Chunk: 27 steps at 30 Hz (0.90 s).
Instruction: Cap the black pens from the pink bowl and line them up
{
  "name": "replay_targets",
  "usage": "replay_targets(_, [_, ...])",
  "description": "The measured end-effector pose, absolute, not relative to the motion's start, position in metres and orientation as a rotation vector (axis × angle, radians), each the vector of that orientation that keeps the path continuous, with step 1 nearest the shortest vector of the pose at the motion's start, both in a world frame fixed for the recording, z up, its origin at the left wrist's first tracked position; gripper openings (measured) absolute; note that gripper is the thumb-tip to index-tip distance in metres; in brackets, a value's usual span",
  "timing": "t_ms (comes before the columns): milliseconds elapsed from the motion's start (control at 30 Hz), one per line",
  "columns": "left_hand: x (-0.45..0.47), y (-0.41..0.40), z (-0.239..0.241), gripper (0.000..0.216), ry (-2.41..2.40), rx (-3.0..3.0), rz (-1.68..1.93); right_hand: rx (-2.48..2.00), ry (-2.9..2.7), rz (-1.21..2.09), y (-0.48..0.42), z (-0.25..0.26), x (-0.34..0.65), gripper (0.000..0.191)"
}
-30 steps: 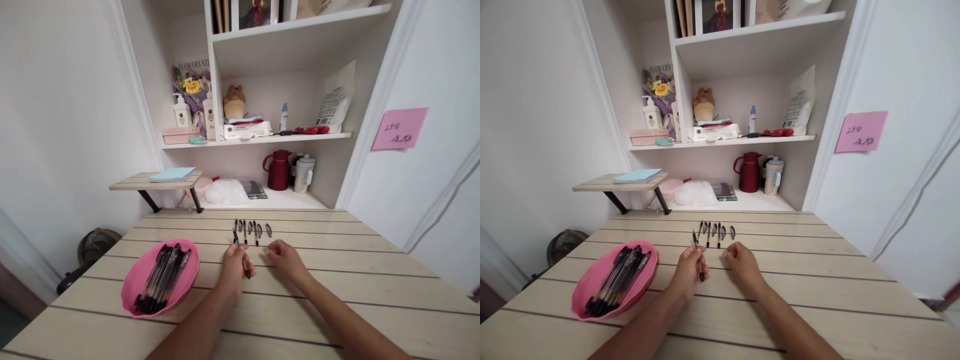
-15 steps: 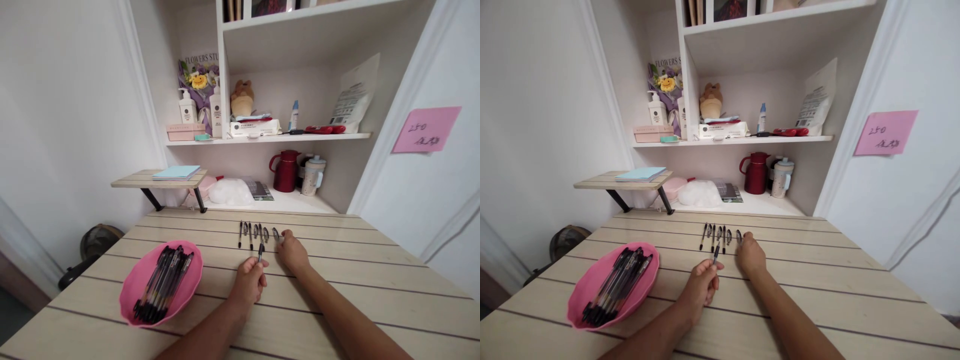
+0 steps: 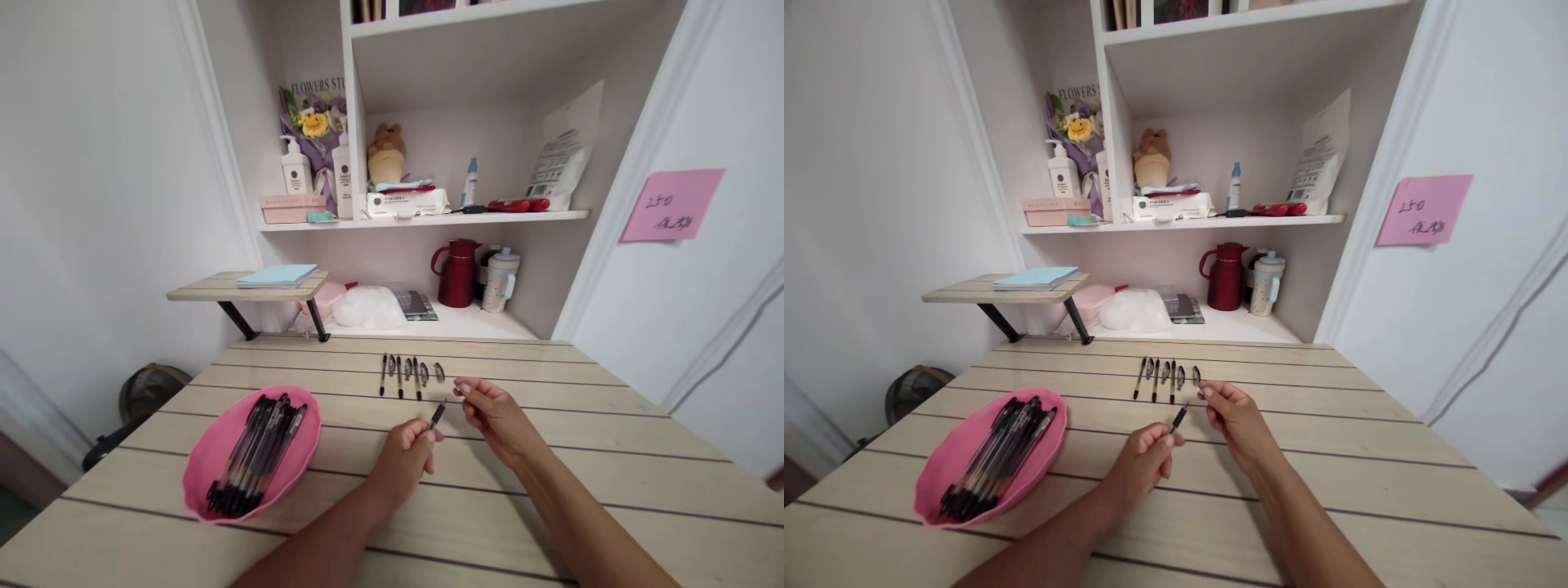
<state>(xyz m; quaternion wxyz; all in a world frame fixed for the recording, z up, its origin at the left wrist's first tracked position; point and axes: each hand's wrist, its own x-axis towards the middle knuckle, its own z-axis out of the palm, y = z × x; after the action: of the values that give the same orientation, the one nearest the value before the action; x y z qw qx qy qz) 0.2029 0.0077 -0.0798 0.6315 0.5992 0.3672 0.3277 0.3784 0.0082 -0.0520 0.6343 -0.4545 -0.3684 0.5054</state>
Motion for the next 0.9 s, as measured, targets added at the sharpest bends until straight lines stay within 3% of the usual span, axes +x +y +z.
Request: replay_targets(900, [0.204,0.003,-0.073,0.026,0.892,1.465,0.792,-1.097,-0.960,1.205,0.003,-0.054,0.360,0.029])
